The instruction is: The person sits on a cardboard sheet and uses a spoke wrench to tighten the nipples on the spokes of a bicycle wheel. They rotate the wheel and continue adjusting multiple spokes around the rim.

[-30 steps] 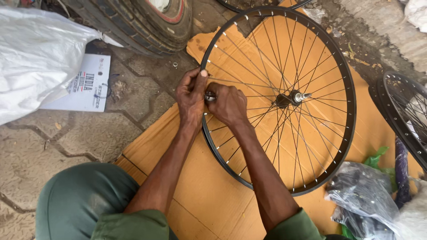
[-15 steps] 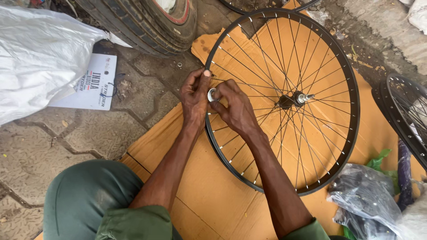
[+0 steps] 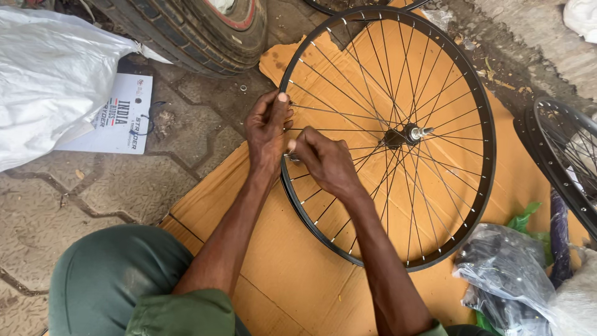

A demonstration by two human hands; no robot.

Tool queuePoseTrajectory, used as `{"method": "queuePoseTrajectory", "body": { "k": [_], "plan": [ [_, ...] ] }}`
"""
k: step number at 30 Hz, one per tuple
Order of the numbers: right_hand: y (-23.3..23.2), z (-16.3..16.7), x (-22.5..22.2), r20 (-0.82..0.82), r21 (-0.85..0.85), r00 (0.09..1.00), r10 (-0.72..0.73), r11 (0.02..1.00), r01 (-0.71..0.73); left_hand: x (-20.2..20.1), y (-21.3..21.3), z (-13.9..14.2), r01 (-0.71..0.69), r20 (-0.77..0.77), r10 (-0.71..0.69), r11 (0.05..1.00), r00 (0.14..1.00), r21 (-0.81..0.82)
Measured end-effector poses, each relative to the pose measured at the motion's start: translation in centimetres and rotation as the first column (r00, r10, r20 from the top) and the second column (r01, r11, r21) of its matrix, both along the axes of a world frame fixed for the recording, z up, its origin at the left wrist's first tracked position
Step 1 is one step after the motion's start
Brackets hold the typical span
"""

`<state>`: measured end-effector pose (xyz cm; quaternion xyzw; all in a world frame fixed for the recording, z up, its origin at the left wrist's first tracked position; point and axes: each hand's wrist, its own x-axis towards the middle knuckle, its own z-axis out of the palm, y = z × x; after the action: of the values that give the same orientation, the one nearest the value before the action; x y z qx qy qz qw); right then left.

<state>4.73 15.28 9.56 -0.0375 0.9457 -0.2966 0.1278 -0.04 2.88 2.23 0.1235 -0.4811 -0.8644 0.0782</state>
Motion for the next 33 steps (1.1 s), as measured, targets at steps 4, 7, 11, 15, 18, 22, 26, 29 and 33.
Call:
{"method": "queuePoseTrajectory", "body": {
  "k": [4, 7, 11, 15, 18, 22, 26, 29, 33],
  "plan": [
    [1.0, -0.4, -0.2, -0.117, -0.32, 0.98, 0.163, 0.928, -0.192, 0.2, 0.0, 0.4, 0.015, -0.036, -0.013, 0.998, 0.999, 0.056],
    [1.4, -0.6, 0.3, -0.314, -0.248, 0.906, 0.285, 0.896, -0.368, 0.2, 0.1, 0.2, 0.022, -0.036, -0.02, 0.999, 0.999, 0.046],
    [0.4, -1.0, 0.8, -0.444, 0.01, 0.838, 0.317, 0.937, -0.349, -0.4, -0.2, -0.4, 0.049, -0.059, -0.045, 0.997, 0.997, 0.063],
    [-0.3, -0.1, 0.2, -0.583, 0.038, 0.775, 0.244, 0.961, -0.273, -0.6, -0.4, -0.7, 0.075, 0.097, -0.076, 0.997, 0.992, 0.013],
    [0.1, 0.9, 0.0, -0.666, 0.103, 0.731, 0.15, 0.989, -0.109, -0.6, -0.3, -0.4, 0.048, 0.068, -0.044, 0.997, 0.997, -0.054],
    [1.2, 1.6, -0.2, -0.517, -0.012, 0.829, 0.212, 0.967, -0.255, -0.3, -0.1, 0.2, 0.054, 0.054, -0.053, 0.998, 0.997, -0.023],
    [0.9, 0.8, -1.6, -0.373, 0.135, 0.904, 0.21, 0.976, -0.171, 0.2, 0.0, 0.2, 0.022, 0.018, -0.022, 1.0, 1.0, -0.01],
    [-0.1, 0.0, -3.0, -0.256, 0.043, 0.962, 0.091, 0.996, -0.083, 0.3, 0.0, 0.2, 0.012, 0.001, -0.012, 0.999, 1.0, -0.051],
    [-1.7, -1.0, -3.8, -0.179, 0.008, 0.979, -0.098, 0.995, 0.101, 0.5, -0.1, 0.3, 0.019, -0.067, -0.018, 1.0, 0.998, 0.007]
  ]
}}
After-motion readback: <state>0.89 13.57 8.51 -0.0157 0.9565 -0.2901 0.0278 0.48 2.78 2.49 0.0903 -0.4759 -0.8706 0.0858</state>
